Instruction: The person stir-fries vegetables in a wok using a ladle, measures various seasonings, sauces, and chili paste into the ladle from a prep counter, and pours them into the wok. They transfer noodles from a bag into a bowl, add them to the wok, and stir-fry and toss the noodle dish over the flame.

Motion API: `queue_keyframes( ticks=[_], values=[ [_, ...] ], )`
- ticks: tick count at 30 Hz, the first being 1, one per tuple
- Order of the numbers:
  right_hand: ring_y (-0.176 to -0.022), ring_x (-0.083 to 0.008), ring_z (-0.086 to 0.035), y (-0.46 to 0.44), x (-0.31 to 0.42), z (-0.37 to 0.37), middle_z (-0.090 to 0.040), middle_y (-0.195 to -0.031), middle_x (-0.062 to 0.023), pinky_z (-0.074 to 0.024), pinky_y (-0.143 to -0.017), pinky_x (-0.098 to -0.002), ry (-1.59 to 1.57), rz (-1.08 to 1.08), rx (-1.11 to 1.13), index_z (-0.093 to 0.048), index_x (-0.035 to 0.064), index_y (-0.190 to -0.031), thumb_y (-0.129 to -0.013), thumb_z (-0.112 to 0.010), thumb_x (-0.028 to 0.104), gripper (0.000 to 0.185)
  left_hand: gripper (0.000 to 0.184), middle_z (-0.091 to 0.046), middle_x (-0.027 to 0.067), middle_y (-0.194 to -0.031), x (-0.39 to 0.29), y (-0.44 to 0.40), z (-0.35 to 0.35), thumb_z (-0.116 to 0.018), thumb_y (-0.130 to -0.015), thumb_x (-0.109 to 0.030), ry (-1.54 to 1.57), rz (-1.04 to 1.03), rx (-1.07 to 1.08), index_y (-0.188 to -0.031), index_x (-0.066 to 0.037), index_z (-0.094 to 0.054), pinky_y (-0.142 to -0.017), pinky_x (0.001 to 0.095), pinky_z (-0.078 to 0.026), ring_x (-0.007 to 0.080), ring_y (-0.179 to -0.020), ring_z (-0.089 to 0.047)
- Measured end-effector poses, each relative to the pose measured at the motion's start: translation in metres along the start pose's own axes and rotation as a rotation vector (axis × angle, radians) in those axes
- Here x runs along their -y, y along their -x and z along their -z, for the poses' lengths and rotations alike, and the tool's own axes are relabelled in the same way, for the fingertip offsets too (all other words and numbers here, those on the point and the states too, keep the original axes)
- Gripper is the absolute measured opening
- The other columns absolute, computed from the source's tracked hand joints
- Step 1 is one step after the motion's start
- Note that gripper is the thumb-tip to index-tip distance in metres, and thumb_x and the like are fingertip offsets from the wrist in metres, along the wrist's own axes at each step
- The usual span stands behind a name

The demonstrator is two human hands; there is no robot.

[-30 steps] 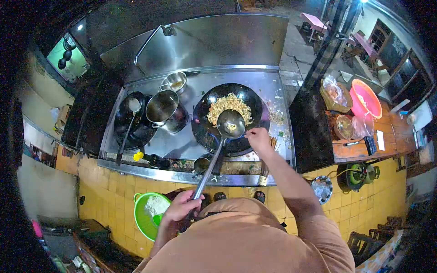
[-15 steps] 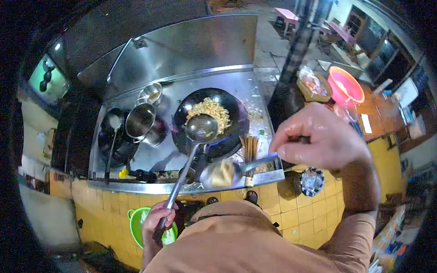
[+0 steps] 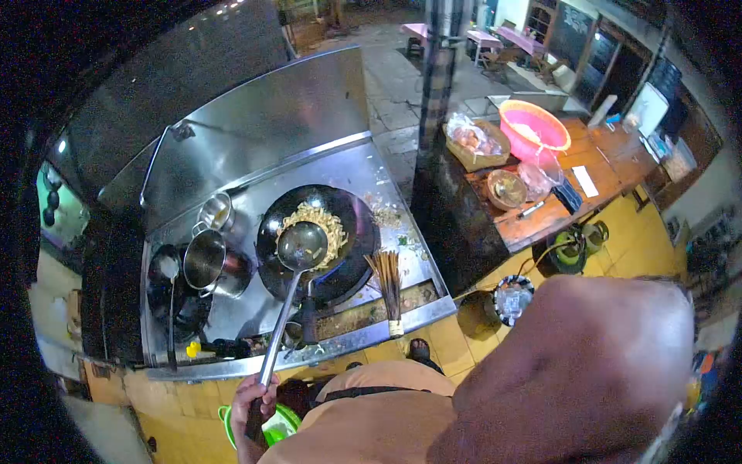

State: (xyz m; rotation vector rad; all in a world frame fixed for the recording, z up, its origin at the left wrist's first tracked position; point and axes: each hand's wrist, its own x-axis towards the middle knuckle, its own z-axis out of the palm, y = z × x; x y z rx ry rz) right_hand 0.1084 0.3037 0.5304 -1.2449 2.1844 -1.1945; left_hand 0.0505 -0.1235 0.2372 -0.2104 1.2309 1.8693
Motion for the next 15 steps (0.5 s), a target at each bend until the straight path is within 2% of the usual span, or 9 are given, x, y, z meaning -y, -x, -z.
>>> queue_keyframes(
  ticks=[1,3,4,7,9,11,12,13,15],
  values=[
    [-0.041,-0.0148,-0.051,0.006,0.013,-0.003,-0.052,-0.054,-0.007,-0.0366,-0.036,-0.0282,-0.013,-0.01,-0.023,-0.068,-0.0064,-0.093,-0.085,-0.063,0.012,0.021,0.035,-0.049,0.0045,-0.062,0.0,0.001,-0.004,-0.06,-0.081,-0.018,-0.025,0.002,-0.021,-0.107,0.003,-0.05,-0.04,0.024,-0.037,0.0125,-0.045,-0.046],
    [-0.038,-0.0149,-0.049,0.016,0.04,-0.008,-0.051,-0.051,-0.0059,-0.0363,-0.034,-0.0282,-0.287,-0.718,-0.309,-0.069,-0.0066,-0.089,-0.084,-0.063,0.011,0.019,0.036,-0.049,0.0047,-0.062,0.001,0.001,-0.01,-0.061,-0.08,-0.018,-0.03,0.019,-0.025,-0.106,0.003,-0.05,-0.04,0.0245,-0.037,0.0129,-0.045,-0.046],
    [-0.038,-0.0149,-0.049,0.022,0.034,-0.009,-0.051,-0.051,-0.0059,-0.0363,-0.034,-0.0282,-0.306,-0.724,-0.324,-0.069,-0.0066,-0.089,-0.084,-0.063,0.011,0.019,0.037,-0.049,0.0049,-0.062,0.0,0.0,-0.013,-0.062,-0.079,-0.019,-0.021,0.002,-0.029,-0.106,0.004,-0.05,-0.04,0.025,-0.037,0.0134,-0.044,-0.046],
    [-0.041,-0.0136,-0.051,0.049,-0.01,-0.008,-0.054,-0.053,-0.0066,-0.0354,-0.036,-0.028,0.265,-0.186,-0.396,-0.069,-0.0018,-0.074,-0.078,-0.067,0.007,0.01,0.037,-0.049,0.0055,-0.062,0.001,-0.002,-0.017,-0.062,-0.078,-0.018,-0.04,0.02,-0.001,-0.105,0.004,-0.05,-0.04,0.0264,-0.037,0.0142,-0.044,-0.046],
    [-0.055,-0.0195,-0.061,0.056,-0.04,-0.036,-0.061,-0.063,-0.0092,-0.0464,-0.05,-0.0281,0.343,-0.455,-0.695,-0.066,0.004,-0.079,-0.078,-0.063,0.006,0.004,0.036,-0.049,0.0058,-0.062,0.002,-0.004,-0.021,-0.062,-0.078,-0.017,-0.066,0.017,0.023,-0.104,0.005,-0.049,-0.04,0.0264,-0.038,0.0144,-0.045,-0.046],
    [-0.062,-0.0255,-0.063,0.056,-0.107,-0.06,-0.062,-0.071,-0.0112,-0.0477,-0.055,-0.0305,0.167,-0.6,-0.766,-0.064,0.0027,-0.085,-0.079,-0.059,0.006,0.008,0.036,-0.048,0.0058,-0.062,0.002,-0.003,-0.031,-0.061,-0.079,-0.016,-0.029,0.126,-0.007,-0.105,0.005,-0.049,-0.041,0.0266,-0.039,0.0142,-0.045,-0.046],
    [-0.068,-0.0306,-0.063,0.05,-0.152,-0.077,-0.063,-0.073,-0.0133,-0.0485,-0.058,-0.0349,0.433,-0.493,-0.855,-0.062,0.0016,-0.085,-0.079,-0.059,0.005,0.007,0.035,-0.049,0.0059,-0.063,0.002,-0.005,-0.037,-0.06,-0.081,-0.015,-0.093,0.087,0.039,-0.106,0.006,-0.049,-0.042,0.026,-0.039,0.0139,-0.046,-0.047],
    [-0.072,-0.0334,-0.063,0.038,-0.187,-0.095,-0.063,-0.079,-0.0166,-0.0496,-0.061,-0.039,0.445,-0.527,-0.996,-0.061,0.0014,-0.087,-0.079,-0.059,0.003,0.009,0.035,-0.049,0.0059,-0.063,0.005,-0.005,-0.042,-0.06,-0.081,-0.015,-0.088,0.088,0.031,-0.106,0.006,-0.049,-0.042,0.026,-0.039,0.0139,-0.046,-0.047],
    [-0.077,-0.0364,-0.063,0.023,-0.27,-0.126,-0.062,-0.086,-0.0185,-0.051,-0.064,-0.0423,0.639,-0.493,-1.119,-0.059,0.0025,-0.098,-0.082,-0.053,0.006,0.017,0.034,-0.048,0.0056,-0.063,0.006,-0.013,-0.05,-0.058,-0.082,-0.015,-0.105,0.091,0.097,-0.108,0.005,-0.049,-0.044,0.0255,-0.04,0.0135,-0.047,-0.047]
  ],
)
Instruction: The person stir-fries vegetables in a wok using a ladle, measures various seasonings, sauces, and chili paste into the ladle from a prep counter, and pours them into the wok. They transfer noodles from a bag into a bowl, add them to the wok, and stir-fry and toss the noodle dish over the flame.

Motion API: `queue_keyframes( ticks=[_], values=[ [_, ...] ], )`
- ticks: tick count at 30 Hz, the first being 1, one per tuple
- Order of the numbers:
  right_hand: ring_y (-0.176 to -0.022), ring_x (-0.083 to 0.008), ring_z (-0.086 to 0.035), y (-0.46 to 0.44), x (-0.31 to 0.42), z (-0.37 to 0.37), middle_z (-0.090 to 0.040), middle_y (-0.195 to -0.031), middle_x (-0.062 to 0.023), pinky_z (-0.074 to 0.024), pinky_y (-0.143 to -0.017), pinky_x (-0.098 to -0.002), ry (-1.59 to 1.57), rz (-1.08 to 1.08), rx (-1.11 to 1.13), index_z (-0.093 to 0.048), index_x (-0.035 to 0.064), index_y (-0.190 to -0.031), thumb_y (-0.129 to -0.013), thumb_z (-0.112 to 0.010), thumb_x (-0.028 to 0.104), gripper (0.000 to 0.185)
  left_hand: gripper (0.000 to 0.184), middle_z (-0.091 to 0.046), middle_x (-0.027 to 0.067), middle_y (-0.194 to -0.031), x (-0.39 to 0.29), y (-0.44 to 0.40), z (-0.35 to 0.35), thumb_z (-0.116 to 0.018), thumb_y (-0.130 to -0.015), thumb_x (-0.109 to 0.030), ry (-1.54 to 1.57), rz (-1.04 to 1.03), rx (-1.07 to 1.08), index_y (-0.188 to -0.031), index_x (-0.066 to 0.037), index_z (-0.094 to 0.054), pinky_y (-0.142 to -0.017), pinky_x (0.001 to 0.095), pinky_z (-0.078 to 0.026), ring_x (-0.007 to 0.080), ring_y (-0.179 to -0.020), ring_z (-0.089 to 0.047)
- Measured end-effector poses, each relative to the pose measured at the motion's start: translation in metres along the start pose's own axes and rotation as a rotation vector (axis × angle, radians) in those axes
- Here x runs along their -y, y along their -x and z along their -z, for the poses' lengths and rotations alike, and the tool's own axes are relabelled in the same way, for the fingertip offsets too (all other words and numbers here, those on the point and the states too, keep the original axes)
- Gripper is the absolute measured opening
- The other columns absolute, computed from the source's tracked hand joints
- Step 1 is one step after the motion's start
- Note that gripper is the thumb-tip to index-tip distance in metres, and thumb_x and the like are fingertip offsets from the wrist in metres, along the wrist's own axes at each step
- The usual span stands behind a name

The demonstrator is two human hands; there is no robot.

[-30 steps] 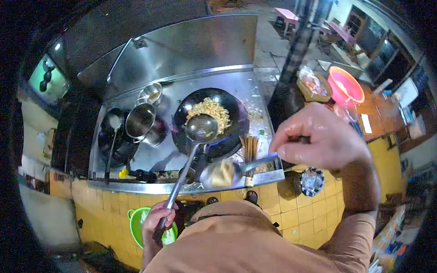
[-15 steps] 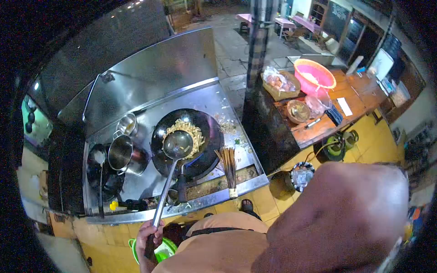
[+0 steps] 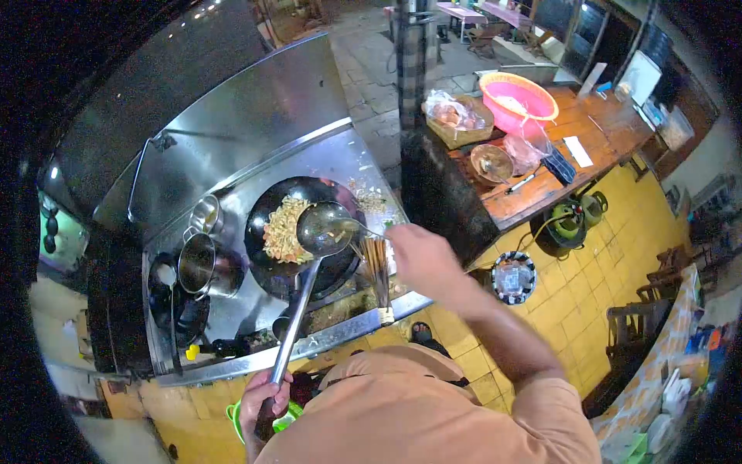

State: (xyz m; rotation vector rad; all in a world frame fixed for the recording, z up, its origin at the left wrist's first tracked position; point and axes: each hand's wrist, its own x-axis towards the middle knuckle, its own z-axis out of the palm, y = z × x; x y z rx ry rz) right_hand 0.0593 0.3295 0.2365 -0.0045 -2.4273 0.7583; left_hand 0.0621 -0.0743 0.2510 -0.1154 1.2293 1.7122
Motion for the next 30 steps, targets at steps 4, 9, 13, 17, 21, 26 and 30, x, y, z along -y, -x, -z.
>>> queue_keyframes(
  ticks=[4,9,13,17,21,26,30],
  values=[
    [-0.088,-0.0365,-0.06,0.02,-0.04,-0.055,-0.059,-0.094,-0.0185,-0.0504,-0.074,-0.0427,0.229,-0.232,0.448,-0.055,0.0065,-0.106,-0.08,-0.049,0.006,0.027,0.032,-0.051,0.0064,-0.064,0.001,-0.012,-0.011,-0.056,-0.084,-0.015,-0.095,0.029,0.057,-0.109,0.003,-0.05,-0.044,0.0246,-0.04,0.0134,-0.048,-0.048],
    [-0.087,-0.0366,-0.056,0.08,-0.109,-0.023,-0.056,-0.091,-0.0175,-0.0471,-0.075,-0.0472,0.211,-0.359,-0.109,-0.052,0.0062,-0.113,-0.085,-0.045,0.009,0.029,0.034,-0.05,0.0068,-0.06,0.025,-0.016,0.008,-0.055,-0.083,-0.019,-0.194,0.036,-0.028,-0.107,0.005,-0.05,-0.038,0.025,-0.04,0.0135,-0.043,-0.046],
    [-0.08,-0.0434,-0.052,0.149,-0.226,-0.001,-0.051,-0.085,-0.0251,-0.0434,-0.07,-0.0505,0.408,-0.674,-0.203,-0.045,0.0085,-0.126,-0.08,-0.04,0.001,0.048,0.042,-0.06,0.0108,-0.085,0.034,-0.016,0.007,-0.054,-0.088,-0.037,-0.155,0.093,-0.021,-0.119,-0.008,-0.047,-0.051,0.0327,-0.045,0.0196,-0.066,-0.059],
    [-0.072,-0.041,-0.054,0.132,-0.318,0.004,-0.057,-0.082,-0.0229,-0.0443,-0.069,-0.0464,0.379,-0.934,-0.352,-0.053,-0.0009,-0.108,-0.075,-0.051,0.004,0.033,0.032,-0.051,0.0061,-0.063,0.028,-0.02,-0.026,-0.056,-0.083,-0.019,-0.029,-0.068,-0.19,-0.106,0.003,-0.051,-0.041,0.0258,-0.039,0.014,-0.046,-0.047],
    [-0.084,-0.0307,-0.06,0.115,-0.424,-0.01,-0.061,-0.093,-0.0171,-0.0484,-0.069,-0.0396,0.9,-0.645,0.463,-0.056,0.0029,-0.099,-0.083,-0.051,0.015,0.021,0.03,-0.054,0.0057,-0.07,0.031,-0.031,-0.032,-0.059,-0.084,-0.02,0.113,-0.104,-0.307,-0.106,0.0,-0.054,-0.046,0.0288,-0.044,0.015,-0.054,-0.051],
    [-0.079,-0.0427,-0.059,0.082,-0.283,-0.022,-0.063,-0.089,-0.022,-0.0494,-0.068,-0.0453,0.629,-0.255,-0.375,-0.057,-0.0007,-0.095,-0.087,-0.051,0.02,0.023,0.029,-0.064,0.0119,-0.093,0.024,-0.071,-0.047,-0.054,-0.09,-0.022,0.214,-0.196,-0.264,-0.108,0.001,-0.052,-0.064,0.0318,-0.053,0.0195,-0.073,-0.062],
    [-0.077,-0.0208,-0.062,0.06,-0.046,-0.056,-0.057,-0.093,-0.0114,-0.0546,-0.062,-0.0336,-1.093,-0.934,0.693,-0.052,0.0037,-0.12,-0.093,-0.046,0.047,0.051,0.028,-0.058,0.0159,-0.117,0.032,-0.129,-0.045,-0.048,-0.095,-0.022,0.099,-0.253,-0.28,-0.113,-0.002,-0.053,-0.086,0.0354,-0.05,0.0224,-0.104,-0.059]
  ],
)
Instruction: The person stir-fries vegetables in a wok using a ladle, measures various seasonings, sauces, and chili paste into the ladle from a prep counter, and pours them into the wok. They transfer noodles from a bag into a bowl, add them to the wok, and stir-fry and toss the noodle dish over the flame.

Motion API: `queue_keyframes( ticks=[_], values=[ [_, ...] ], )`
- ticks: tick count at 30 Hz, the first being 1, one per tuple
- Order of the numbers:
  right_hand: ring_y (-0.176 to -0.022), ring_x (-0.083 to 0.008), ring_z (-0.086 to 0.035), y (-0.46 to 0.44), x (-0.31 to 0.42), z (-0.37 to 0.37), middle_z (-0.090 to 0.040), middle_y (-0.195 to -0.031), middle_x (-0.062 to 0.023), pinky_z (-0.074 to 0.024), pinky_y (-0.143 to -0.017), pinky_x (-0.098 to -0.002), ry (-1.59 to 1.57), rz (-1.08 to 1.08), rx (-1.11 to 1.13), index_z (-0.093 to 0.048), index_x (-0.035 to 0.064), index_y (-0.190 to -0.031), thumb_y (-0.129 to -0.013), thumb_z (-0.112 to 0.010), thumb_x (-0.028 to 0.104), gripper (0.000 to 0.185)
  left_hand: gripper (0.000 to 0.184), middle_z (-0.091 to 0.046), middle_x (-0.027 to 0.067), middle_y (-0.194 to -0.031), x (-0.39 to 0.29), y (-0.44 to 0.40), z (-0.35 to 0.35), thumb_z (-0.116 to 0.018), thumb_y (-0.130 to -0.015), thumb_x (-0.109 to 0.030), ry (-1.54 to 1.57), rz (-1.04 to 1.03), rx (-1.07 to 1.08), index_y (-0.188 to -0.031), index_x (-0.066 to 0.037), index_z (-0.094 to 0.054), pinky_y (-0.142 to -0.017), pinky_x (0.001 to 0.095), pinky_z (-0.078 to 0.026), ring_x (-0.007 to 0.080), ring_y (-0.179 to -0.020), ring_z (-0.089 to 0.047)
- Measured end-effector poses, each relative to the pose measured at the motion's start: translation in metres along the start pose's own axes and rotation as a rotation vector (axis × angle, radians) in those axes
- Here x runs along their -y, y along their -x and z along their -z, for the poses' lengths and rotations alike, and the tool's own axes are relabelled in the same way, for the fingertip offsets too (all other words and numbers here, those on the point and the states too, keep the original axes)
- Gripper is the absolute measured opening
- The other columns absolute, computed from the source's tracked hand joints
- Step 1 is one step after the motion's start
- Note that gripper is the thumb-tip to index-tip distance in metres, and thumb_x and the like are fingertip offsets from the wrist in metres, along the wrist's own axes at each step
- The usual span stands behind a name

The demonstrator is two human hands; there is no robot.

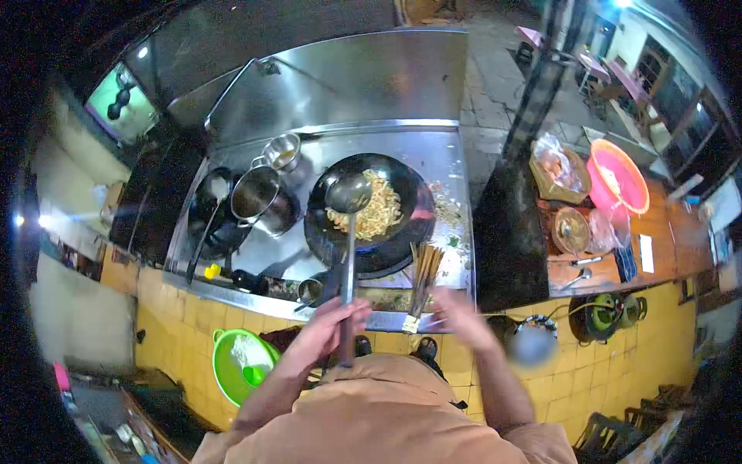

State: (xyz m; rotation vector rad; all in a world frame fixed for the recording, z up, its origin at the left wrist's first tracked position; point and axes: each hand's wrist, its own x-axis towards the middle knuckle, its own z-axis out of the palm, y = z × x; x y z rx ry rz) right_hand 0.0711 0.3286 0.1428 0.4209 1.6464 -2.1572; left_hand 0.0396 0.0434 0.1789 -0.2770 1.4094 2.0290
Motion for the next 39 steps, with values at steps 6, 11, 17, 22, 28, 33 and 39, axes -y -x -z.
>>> queue_keyframes(
  ticks=[6,11,17,22,28,33,39],
  values=[
    [-0.057,-0.0135,-0.057,-0.049,0.007,-0.116,-0.057,-0.076,-0.0064,-0.0472,-0.048,-0.0281,0.165,-0.029,-0.015,-0.05,0.0058,-0.112,-0.087,-0.055,0.017,0.027,0.036,-0.036,0.0249,-0.14,0.013,-0.053,0.022,-0.045,-0.096,-0.021,-0.744,-0.494,-0.096,-0.129,-0.007,-0.049,-0.103,0.0374,-0.034,0.0299,-0.13,-0.038],
    [-0.072,-0.0382,-0.063,-0.016,0.017,-0.065,-0.061,-0.083,-0.0264,-0.0488,-0.066,-0.0471,1.343,0.159,-0.124,-0.029,0.0046,-0.139,-0.083,-0.053,0.016,0.062,0.041,-0.054,0.0169,-0.115,0.036,-0.061,0.115,-0.057,-0.087,-0.023,-0.803,-0.581,-0.49,-0.121,-0.001,-0.049,-0.092,0.0408,-0.043,0.0322,-0.106,-0.053],
    [-0.077,-0.0432,-0.062,-0.068,0.0,-0.1,-0.062,-0.083,-0.027,-0.0492,-0.07,-0.0509,1.52,-0.073,-0.245,-0.023,0.0059,-0.141,-0.081,-0.053,0.015,0.068,0.026,-0.061,0.007,-0.1,0.048,-0.087,0.126,-0.059,-0.088,-0.022,0.258,0.125,0.044,-0.109,-0.006,-0.056,-0.069,0.0383,-0.054,0.021,-0.086,-0.061],
    [-0.071,-0.0418,-0.063,-0.047,0.011,-0.104,-0.063,-0.08,-0.0261,-0.0507,-0.066,-0.0483,1.491,-0.009,-0.135,-0.029,0.0079,-0.14,-0.082,-0.053,0.017,0.063,0.023,-0.061,0.0143,-0.095,0.049,-0.114,0.121,-0.057,-0.084,-0.016,0.512,0.358,0.071,-0.102,-0.002,-0.052,-0.072,0.0372,-0.056,0.0283,-0.086,-0.063],
    [-0.071,-0.0402,-0.064,-0.101,-0.006,-0.132,-0.063,-0.078,-0.0255,-0.0508,-0.065,-0.0463,1.39,0.126,-0.317,-0.033,0.0127,-0.139,-0.081,-0.053,0.012,0.062,0.019,-0.059,0.0125,-0.076,0.041,-0.134,0.112,-0.056,-0.083,-0.017,0.687,0.459,0.166,-0.09,0.0,-0.05,-0.056,0.0324,-0.051,0.0211,-0.062,-0.058],
    [-0.073,-0.0358,-0.064,-0.031,0.02,-0.094,-0.063,-0.081,-0.0238,-0.0504,-0.066,-0.0424,1.251,0.03,-0.172,-0.038,0.0119,-0.137,-0.08,-0.058,0.014,0.06,0.011,-0.054,0.0031,-0.072,0.038,-0.128,0.118,-0.059,-0.082,-0.012,0.806,0.492,0.308,-0.085,-0.004,-0.053,-0.052,0.0283,-0.045,0.0123,-0.059,-0.053],
    [-0.069,-0.0428,-0.058,-0.004,0.049,-0.1,-0.058,-0.075,-0.0262,-0.0473,-0.061,-0.041,1.471,0.168,-0.384,-0.043,0.0091,-0.132,-0.077,-0.058,0.009,0.057,0.008,-0.051,0.0007,-0.065,0.023,-0.052,0.128,-0.06,-0.081,-0.011,0.592,0.388,0.293,-0.079,-0.006,-0.053,-0.049,0.0253,-0.04,0.0108,-0.056,-0.049]
  ],
)
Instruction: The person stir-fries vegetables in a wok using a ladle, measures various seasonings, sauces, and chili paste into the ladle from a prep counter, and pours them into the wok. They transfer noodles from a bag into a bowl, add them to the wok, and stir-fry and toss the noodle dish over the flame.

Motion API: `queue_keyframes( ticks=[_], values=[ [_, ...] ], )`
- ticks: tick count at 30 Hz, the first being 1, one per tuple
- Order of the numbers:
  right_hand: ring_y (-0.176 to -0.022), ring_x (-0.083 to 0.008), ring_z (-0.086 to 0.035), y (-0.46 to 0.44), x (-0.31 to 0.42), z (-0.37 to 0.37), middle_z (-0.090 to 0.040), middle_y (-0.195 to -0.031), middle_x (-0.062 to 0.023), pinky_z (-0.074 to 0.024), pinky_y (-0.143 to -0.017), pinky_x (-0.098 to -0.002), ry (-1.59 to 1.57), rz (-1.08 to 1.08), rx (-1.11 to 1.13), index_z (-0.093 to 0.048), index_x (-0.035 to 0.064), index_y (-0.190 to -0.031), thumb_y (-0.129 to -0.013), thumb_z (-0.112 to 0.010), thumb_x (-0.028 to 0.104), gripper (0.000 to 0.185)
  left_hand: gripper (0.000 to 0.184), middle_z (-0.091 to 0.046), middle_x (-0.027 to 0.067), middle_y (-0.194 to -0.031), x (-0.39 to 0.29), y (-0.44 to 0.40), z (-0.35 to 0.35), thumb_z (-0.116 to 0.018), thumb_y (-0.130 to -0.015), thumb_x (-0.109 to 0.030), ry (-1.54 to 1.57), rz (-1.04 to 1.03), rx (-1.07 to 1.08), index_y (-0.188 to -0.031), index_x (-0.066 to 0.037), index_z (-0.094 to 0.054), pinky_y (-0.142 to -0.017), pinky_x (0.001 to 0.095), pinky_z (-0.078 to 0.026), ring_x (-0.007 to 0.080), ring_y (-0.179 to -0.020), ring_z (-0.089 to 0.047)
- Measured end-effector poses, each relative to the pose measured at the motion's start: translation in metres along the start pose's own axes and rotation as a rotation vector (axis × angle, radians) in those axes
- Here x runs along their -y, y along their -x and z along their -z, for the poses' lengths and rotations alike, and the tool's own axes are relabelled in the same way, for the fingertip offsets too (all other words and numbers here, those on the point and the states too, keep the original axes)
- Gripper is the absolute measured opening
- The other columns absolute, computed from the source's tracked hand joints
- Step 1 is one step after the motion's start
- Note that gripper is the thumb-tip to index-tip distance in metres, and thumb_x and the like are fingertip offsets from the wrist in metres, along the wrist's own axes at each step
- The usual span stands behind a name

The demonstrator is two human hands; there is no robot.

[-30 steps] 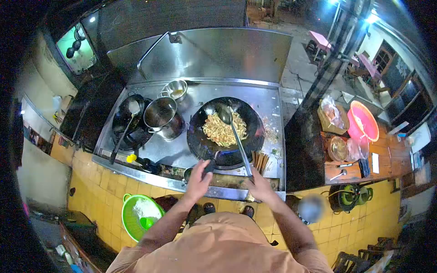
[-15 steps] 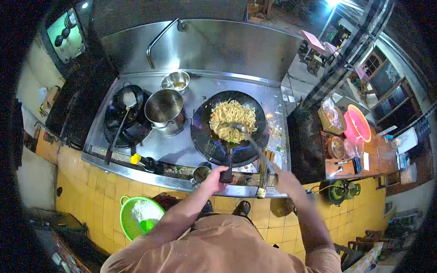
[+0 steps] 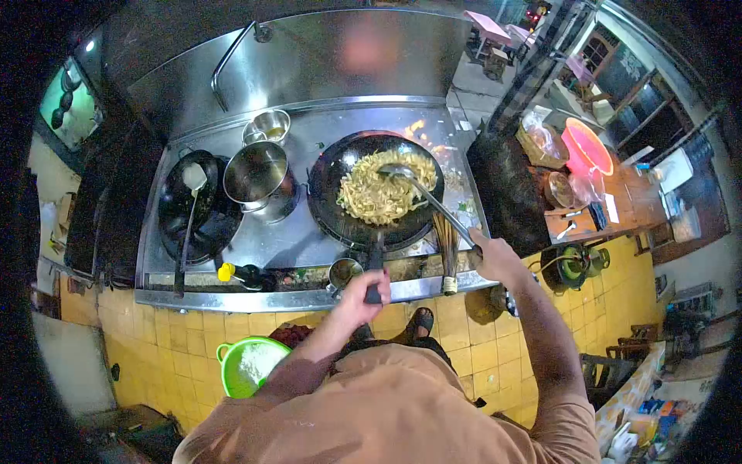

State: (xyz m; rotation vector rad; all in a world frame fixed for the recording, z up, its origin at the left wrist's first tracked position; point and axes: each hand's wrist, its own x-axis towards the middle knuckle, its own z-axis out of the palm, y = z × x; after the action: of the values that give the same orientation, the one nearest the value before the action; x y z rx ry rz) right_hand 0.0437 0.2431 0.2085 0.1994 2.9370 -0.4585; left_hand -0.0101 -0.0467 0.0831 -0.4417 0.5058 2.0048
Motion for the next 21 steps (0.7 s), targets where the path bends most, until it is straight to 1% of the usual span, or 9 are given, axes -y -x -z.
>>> queue_keyframes(
  ticks=[5,10,12,13,14,15,17,19,21],
  values=[
    [-0.065,-0.0332,-0.062,0.081,0.064,0.117,-0.059,-0.075,-0.0208,-0.0486,-0.063,-0.0349,0.017,0.002,0.16,-0.046,0.0104,-0.132,-0.079,-0.059,0.007,0.055,0.02,-0.054,0.0052,-0.063,0.031,0.047,0.007,-0.056,-0.087,-0.021,-0.389,0.045,0.282,-0.073,-0.007,-0.054,-0.052,0.0278,-0.043,0.017,-0.054,-0.053],
    [-0.073,-0.0372,-0.063,0.079,0.091,0.065,-0.06,-0.079,-0.0256,-0.0489,-0.066,-0.0406,0.053,-0.076,0.275,-0.04,0.0113,-0.135,-0.08,-0.056,0.009,0.058,0.018,-0.052,0.0026,-0.065,-0.007,0.011,-0.034,-0.056,-0.087,-0.017,0.185,0.023,0.201,-0.071,-0.01,-0.052,-0.054,0.0277,-0.042,0.0158,-0.06,-0.052],
    [-0.073,-0.0391,-0.063,0.061,0.079,0.023,-0.06,-0.077,-0.0273,-0.0486,-0.065,-0.0457,0.202,-0.001,0.246,-0.029,0.0115,-0.141,-0.08,-0.054,0.011,0.066,0.018,-0.052,0.0021,-0.066,0.008,0.028,-0.015,-0.058,-0.085,-0.016,-0.087,-0.064,0.147,-0.07,-0.01,-0.05,-0.054,0.0273,-0.042,0.0152,-0.06,-0.053],
    [-0.074,-0.0399,-0.062,0.062,0.08,0.022,-0.06,-0.076,-0.0274,-0.0479,-0.064,-0.0471,0.187,0.03,0.232,-0.025,0.0114,-0.143,-0.08,-0.052,0.01,0.068,0.016,-0.054,0.0032,-0.065,0.019,0.048,0.0,-0.058,-0.084,-0.016,-0.873,-0.588,0.27,-0.071,-0.009,-0.052,-0.054,0.0277,-0.043,0.0148,-0.06,-0.054],
    [-0.072,-0.0415,-0.06,0.064,0.085,0.036,-0.058,-0.074,-0.0267,-0.0471,-0.063,-0.0444,0.147,0.022,0.26,-0.031,0.0087,-0.139,-0.079,-0.053,0.008,0.065,0.012,-0.054,0.004,-0.065,0.036,0.046,0.025,-0.06,-0.08,-0.014,-0.325,-0.036,0.188,-0.073,-0.007,-0.052,-0.055,0.0291,-0.045,0.0149,-0.059,-0.055],
    [-0.07,-0.0431,-0.058,0.072,0.093,0.061,-0.056,-0.072,-0.026,-0.0463,-0.062,-0.0417,0.108,0.011,0.291,-0.037,0.0061,-0.136,-0.077,-0.053,0.005,0.062,0.012,-0.054,0.0038,-0.065,0.03,0.079,-0.002,-0.059,-0.079,-0.013,-0.439,0.016,-0.033,-0.072,-0.007,-0.052,-0.054,0.0299,-0.046,0.0153,-0.056,-0.054],
    [-0.062,-0.0255,-0.06,0.088,0.083,0.093,-0.052,-0.066,-0.0207,-0.0449,-0.059,-0.0343,0.14,0.117,0.325,-0.04,0.0098,-0.136,-0.078,-0.056,0.008,0.06,0.013,-0.052,0.0031,-0.064,0.027,0.069,-0.003,-0.059,-0.079,-0.013,-0.465,-0.045,0.146,-0.071,-0.007,-0.05,-0.054,0.0296,-0.046,0.0158,-0.054,-0.053],
    [-0.063,-0.0216,-0.06,0.09,0.065,0.092,-0.053,-0.068,-0.0189,-0.0451,-0.06,-0.0326,0.07,0.096,0.327,-0.039,0.0108,-0.137,-0.078,-0.058,0.008,0.062,0.014,-0.05,0.0023,-0.062,0.016,0.031,-0.003,-0.057,-0.08,-0.013,-0.823,-0.882,0.458,-0.07,-0.007,-0.05,-0.054,0.0292,-0.046,0.0159,-0.052,-0.052],
    [-0.073,-0.0316,-0.061,0.073,0.087,0.069,-0.057,-0.076,-0.0234,-0.0466,-0.066,-0.0392,0.047,0.042,0.297,-0.04,0.0087,-0.136,-0.077,-0.057,0.008,0.062,0.013,-0.05,0.0022,-0.062,-0.021,0.003,-0.033,-0.058,-0.079,-0.011,0.081,0.071,0.145,-0.071,-0.007,-0.05,-0.055,0.0291,-0.046,0.0148,-0.054,-0.052]
  ],
)
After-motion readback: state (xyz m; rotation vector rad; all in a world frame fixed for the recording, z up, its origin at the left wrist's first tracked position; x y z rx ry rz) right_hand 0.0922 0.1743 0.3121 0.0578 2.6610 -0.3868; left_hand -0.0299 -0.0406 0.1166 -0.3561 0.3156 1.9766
